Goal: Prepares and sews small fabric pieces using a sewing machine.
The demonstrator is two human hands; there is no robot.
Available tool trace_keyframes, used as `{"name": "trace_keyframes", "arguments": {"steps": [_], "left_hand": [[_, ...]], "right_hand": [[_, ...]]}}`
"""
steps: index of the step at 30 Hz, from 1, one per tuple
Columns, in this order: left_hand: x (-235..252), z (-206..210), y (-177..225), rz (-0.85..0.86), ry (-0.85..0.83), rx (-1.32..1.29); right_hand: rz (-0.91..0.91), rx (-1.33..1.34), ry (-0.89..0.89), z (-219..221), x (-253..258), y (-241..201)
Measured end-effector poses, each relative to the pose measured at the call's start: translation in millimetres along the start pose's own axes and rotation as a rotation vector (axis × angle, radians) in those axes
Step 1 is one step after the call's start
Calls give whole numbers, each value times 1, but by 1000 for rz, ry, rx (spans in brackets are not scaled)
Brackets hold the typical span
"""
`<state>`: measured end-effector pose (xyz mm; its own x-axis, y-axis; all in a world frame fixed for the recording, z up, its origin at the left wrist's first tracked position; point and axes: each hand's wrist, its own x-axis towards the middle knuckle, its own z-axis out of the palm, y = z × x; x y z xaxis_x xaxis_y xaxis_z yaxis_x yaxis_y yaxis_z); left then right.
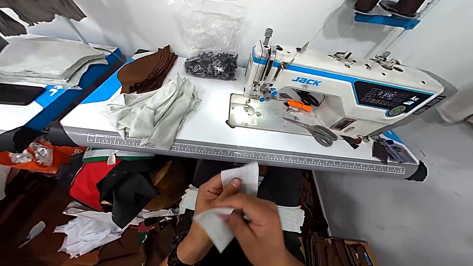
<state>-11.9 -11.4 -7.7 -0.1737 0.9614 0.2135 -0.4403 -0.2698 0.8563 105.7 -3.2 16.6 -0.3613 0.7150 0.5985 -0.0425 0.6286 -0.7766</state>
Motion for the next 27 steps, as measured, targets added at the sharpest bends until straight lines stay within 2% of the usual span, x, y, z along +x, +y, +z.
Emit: {"name": "trace_keyframes", "arguments": {"steps": [6,10,27], "left_hand": [[-2,5,-9,-5,-20,-241],[0,7,-10,60,-47,-235],[-5,5,-7,52,-139,-178]], "right_hand": [[128,92,189,-17,8,10],[132,100,308,-17,11,12],[78,14,384,-17,16,16]]}}
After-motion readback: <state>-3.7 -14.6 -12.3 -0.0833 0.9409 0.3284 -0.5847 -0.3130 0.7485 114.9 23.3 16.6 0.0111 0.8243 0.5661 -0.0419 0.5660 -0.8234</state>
